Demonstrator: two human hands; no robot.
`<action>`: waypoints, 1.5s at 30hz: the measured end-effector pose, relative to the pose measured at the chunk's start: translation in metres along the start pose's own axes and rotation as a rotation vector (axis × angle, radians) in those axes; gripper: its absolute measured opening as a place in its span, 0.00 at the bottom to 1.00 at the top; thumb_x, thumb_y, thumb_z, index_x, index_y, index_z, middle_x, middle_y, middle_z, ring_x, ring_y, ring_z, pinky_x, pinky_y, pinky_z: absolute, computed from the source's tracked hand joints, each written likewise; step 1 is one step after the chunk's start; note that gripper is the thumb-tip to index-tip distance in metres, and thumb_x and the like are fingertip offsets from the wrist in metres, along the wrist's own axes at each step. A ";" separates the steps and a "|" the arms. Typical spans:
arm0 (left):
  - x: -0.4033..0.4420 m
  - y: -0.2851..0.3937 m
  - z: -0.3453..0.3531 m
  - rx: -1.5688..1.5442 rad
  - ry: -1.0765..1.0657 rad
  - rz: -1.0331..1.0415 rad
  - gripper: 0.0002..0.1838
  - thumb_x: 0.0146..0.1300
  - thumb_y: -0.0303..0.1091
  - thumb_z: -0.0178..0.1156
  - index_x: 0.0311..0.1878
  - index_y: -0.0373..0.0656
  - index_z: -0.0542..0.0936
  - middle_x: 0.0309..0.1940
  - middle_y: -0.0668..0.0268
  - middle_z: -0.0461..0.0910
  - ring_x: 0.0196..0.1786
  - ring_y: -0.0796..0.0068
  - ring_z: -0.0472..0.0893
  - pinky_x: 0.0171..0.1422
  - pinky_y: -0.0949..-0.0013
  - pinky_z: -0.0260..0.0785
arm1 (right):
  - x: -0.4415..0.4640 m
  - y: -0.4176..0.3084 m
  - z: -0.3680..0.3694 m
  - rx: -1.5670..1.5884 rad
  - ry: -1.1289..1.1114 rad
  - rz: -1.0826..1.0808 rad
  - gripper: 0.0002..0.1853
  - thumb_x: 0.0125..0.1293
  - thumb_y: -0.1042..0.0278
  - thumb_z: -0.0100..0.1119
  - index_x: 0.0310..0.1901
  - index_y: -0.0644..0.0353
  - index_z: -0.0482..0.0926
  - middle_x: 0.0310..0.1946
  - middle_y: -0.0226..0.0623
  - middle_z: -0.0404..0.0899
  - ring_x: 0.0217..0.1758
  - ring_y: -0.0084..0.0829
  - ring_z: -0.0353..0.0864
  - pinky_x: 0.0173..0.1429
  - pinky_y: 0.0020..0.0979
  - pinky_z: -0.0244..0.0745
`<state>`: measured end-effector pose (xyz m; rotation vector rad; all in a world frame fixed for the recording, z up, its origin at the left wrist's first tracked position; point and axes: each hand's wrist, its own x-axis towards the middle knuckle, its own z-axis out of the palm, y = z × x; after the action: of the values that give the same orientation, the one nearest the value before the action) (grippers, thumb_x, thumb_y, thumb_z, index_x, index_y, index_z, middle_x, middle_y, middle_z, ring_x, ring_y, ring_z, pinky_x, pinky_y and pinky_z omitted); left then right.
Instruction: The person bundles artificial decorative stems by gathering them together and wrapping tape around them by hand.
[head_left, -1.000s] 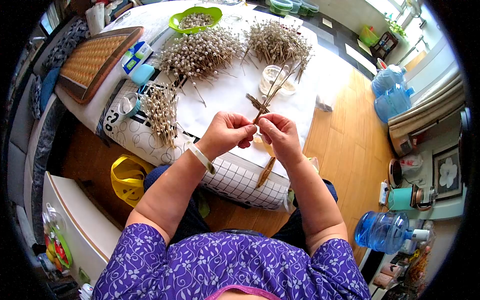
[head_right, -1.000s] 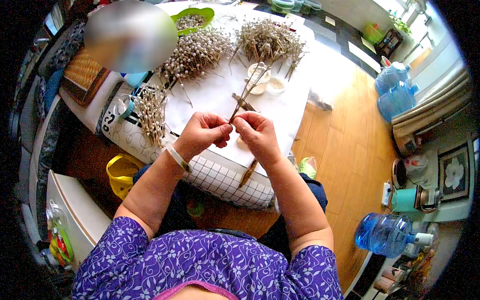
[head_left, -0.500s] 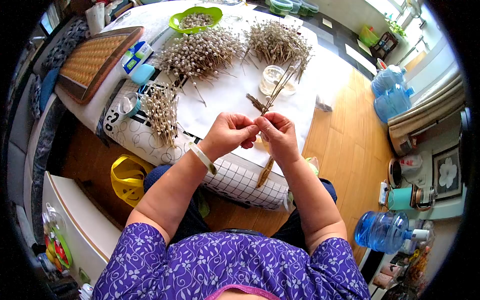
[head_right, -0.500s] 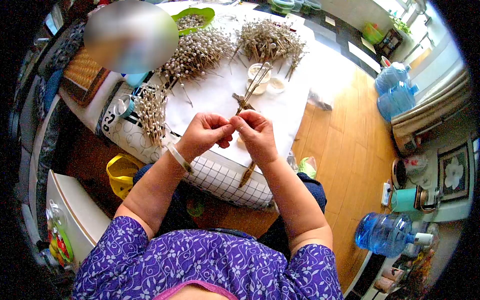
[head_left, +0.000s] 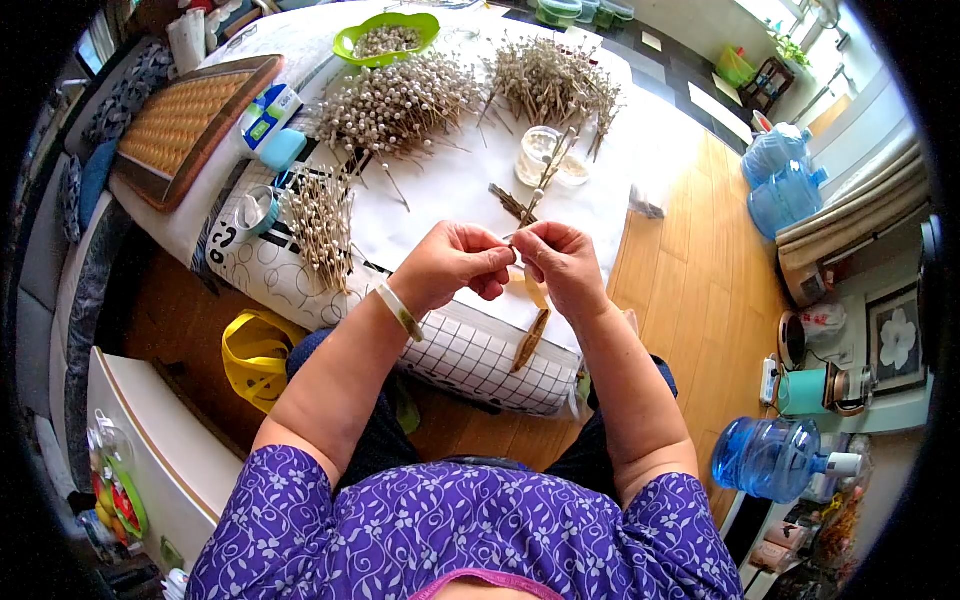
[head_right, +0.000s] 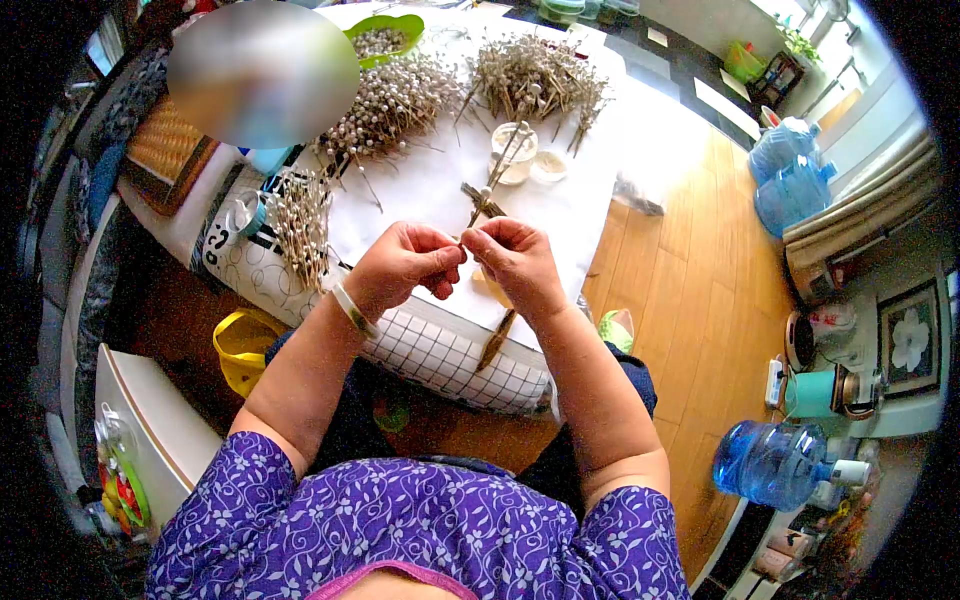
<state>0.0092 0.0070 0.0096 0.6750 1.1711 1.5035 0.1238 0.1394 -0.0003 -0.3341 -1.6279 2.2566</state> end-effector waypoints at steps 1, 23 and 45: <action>0.000 -0.001 0.000 0.001 -0.001 0.001 0.09 0.56 0.34 0.59 0.31 0.37 0.77 0.20 0.66 0.76 0.20 0.78 0.75 0.25 0.76 0.70 | 0.000 -0.001 0.002 -0.001 0.000 -0.001 0.07 0.57 0.69 0.58 0.30 0.65 0.76 0.21 0.28 0.74 0.22 0.14 0.68 0.24 0.15 0.60; 0.005 -0.009 0.004 0.005 0.146 0.090 0.08 0.55 0.31 0.60 0.30 0.36 0.78 0.20 0.64 0.77 0.20 0.79 0.75 0.26 0.77 0.71 | 0.002 -0.001 -0.003 -0.071 -0.001 0.016 0.08 0.57 0.65 0.58 0.30 0.62 0.77 0.19 0.27 0.74 0.19 0.14 0.67 0.23 0.16 0.62; 0.003 -0.007 -0.001 0.013 0.074 0.038 0.09 0.56 0.34 0.59 0.31 0.37 0.78 0.22 0.64 0.78 0.23 0.79 0.77 0.29 0.76 0.73 | 0.002 -0.003 0.001 -0.104 0.028 0.036 0.06 0.57 0.69 0.58 0.30 0.64 0.77 0.21 0.28 0.75 0.20 0.13 0.68 0.24 0.15 0.62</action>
<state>0.0104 0.0095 0.0025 0.6580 1.2309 1.5656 0.1216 0.1404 0.0026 -0.4224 -1.7418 2.1874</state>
